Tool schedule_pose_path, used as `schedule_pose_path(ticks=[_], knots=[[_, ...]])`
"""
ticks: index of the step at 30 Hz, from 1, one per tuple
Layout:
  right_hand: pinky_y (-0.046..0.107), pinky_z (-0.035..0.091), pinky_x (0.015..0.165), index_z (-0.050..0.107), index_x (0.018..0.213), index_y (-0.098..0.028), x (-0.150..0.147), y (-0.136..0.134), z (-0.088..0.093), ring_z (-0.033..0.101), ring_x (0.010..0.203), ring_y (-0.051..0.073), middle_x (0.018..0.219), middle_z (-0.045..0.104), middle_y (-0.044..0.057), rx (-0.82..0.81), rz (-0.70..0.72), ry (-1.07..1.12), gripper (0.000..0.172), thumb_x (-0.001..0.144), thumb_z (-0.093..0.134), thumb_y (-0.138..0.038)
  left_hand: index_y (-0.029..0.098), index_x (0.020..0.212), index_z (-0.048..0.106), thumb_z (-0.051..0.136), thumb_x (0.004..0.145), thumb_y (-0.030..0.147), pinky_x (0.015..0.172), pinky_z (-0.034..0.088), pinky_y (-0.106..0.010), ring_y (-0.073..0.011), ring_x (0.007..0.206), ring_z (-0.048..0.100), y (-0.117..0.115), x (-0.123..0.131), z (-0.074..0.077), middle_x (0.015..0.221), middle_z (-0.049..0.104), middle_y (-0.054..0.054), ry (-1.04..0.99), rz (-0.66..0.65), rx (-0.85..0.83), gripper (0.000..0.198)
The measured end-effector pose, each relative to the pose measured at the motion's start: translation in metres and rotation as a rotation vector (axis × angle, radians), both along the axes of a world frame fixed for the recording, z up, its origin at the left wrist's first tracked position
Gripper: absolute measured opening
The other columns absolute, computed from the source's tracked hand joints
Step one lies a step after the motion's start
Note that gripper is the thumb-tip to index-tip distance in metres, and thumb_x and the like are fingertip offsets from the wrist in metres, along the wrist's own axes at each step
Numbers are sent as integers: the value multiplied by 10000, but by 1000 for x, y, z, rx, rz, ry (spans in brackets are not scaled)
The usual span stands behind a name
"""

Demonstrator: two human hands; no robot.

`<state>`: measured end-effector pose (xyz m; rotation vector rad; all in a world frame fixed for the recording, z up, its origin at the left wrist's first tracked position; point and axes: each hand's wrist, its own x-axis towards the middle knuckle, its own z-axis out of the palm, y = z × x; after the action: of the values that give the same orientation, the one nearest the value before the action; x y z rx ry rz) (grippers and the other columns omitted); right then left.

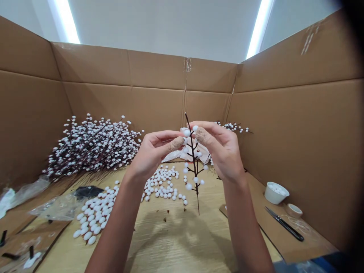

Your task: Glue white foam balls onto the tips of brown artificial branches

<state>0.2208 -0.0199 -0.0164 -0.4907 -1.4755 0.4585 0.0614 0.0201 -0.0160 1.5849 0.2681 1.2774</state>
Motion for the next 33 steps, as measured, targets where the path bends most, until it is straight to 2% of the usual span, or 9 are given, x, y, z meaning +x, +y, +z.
schedule_pose_path(ticks=[5,11,14,17,20,23,28,33], knots=[[289,540,755,682,865,-203,-5,-4,1,643,802,127,847,694,14,-22,-8,27,102,780,673,-259,232,811,765,771,698,249,723,551,-203,-120,735,681,-1,-4,2,857,750,-41,-6,0,3,115],[280,551,701,665,856,-193,-9,-4,-1,637,747,125,807,682,12,-55,-45,-16,156,763,688,-317,200,794,764,784,669,261,667,534,-219,-134,686,659,-3,-12,5,788,735,-53,84,37,26,140],[268,546,677,665,835,-188,-14,-2,-3,636,723,121,766,678,5,-23,-74,20,136,755,696,-293,210,873,757,764,692,269,703,532,-231,-150,750,669,-4,-15,8,858,738,-61,95,36,28,190],[265,544,687,669,828,-183,-19,-1,-5,636,718,114,780,682,8,9,-90,56,112,743,707,-245,208,927,748,710,744,343,760,529,-257,-176,848,669,-7,-14,11,946,731,-77,40,63,21,231],[281,549,723,675,829,-180,-26,-1,-7,646,748,121,810,689,17,27,-126,35,84,762,686,-229,208,856,758,705,743,379,763,520,-265,-181,861,659,-12,-10,11,930,733,-71,-21,147,49,212],[289,552,741,677,843,-183,-34,0,-11,652,775,127,821,691,18,65,-157,27,75,782,663,-224,221,790,758,745,709,332,747,503,-248,-152,819,652,-16,-5,10,867,737,-38,-62,221,70,139],[312,554,779,671,864,-194,-43,0,-17,652,802,138,847,693,22,98,-192,-20,106,794,654,-270,202,696,733,741,698,263,659,479,-240,-117,679,618,-16,0,8,720,698,-2,-140,226,40,62],[313,542,799,669,905,-210,-25,-1,-7,642,837,141,902,687,21,8,-76,-96,222,755,694,-372,183,657,702,725,701,205,615,469,-232,-115,648,618,-11,1,10,687,678,-5,-179,263,-33,54]])
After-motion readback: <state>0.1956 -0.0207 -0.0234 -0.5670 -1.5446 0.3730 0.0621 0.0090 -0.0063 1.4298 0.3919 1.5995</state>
